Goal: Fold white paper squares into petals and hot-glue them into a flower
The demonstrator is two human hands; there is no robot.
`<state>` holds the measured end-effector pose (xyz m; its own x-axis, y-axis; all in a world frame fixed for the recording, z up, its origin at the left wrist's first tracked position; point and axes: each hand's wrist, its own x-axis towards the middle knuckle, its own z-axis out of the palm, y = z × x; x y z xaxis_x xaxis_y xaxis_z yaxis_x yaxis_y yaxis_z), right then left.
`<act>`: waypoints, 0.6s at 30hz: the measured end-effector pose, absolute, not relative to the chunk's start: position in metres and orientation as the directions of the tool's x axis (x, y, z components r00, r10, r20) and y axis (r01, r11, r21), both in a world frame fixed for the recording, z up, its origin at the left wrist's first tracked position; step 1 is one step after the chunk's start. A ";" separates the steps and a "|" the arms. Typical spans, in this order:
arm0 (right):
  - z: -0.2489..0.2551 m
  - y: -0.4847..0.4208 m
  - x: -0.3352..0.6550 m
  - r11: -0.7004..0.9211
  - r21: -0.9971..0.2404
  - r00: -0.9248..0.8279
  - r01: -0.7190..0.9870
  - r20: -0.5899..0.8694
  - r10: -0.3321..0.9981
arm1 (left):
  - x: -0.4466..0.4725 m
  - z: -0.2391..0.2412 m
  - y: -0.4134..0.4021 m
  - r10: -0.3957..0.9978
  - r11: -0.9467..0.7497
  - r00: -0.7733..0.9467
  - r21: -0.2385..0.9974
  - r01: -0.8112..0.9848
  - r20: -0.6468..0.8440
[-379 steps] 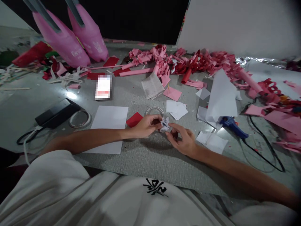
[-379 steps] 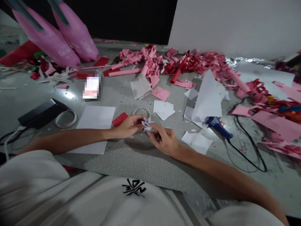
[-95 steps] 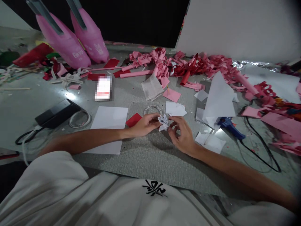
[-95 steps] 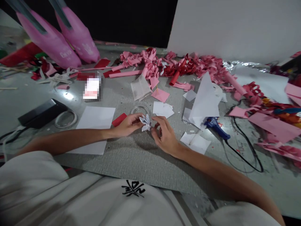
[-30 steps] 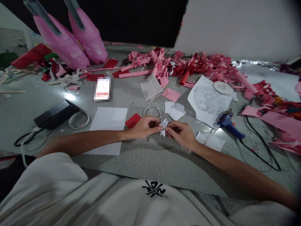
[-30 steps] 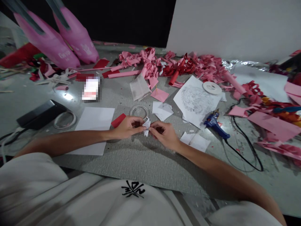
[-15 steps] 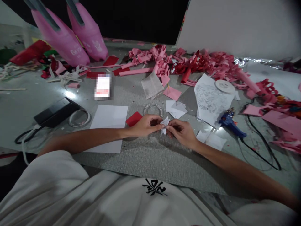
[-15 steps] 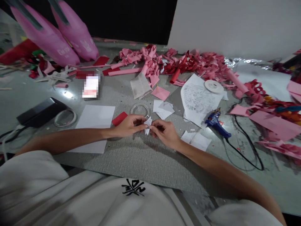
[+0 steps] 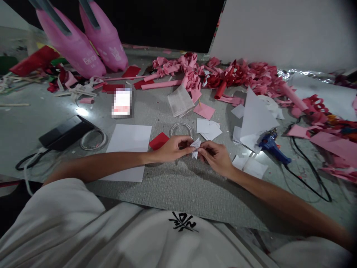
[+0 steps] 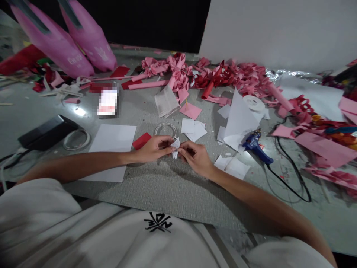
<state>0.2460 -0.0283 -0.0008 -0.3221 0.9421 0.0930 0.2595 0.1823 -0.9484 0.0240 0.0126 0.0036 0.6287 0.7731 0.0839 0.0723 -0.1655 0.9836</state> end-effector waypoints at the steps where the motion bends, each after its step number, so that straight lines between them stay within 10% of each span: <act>1: -0.001 -0.028 0.245 0.188 -0.946 -0.314 0.265 0.100 0.944 | 0.024 0.004 0.012 0.776 -0.149 0.626 0.987 0.066 0.076; 5: 0.019 -0.024 0.251 0.326 -0.784 -0.274 0.528 0.206 0.939 | 0.024 0.005 0.011 0.790 -0.032 0.613 0.999 -0.001 0.026; 7: 0.043 -0.019 0.268 0.354 -0.476 -0.245 0.805 0.275 0.930 | 0.023 0.005 0.012 0.803 0.024 0.596 0.997 -0.069 0.022; 13: 0.090 -0.011 0.361 -0.216 0.359 0.258 0.908 -0.075 0.963 | 0.025 0.001 0.013 0.835 0.038 0.548 0.988 -0.152 0.052; 18: 0.052 -0.023 0.415 -0.194 0.432 0.323 0.881 -0.250 0.913 | 0.027 0.001 0.013 0.856 0.064 0.516 0.986 -0.156 0.026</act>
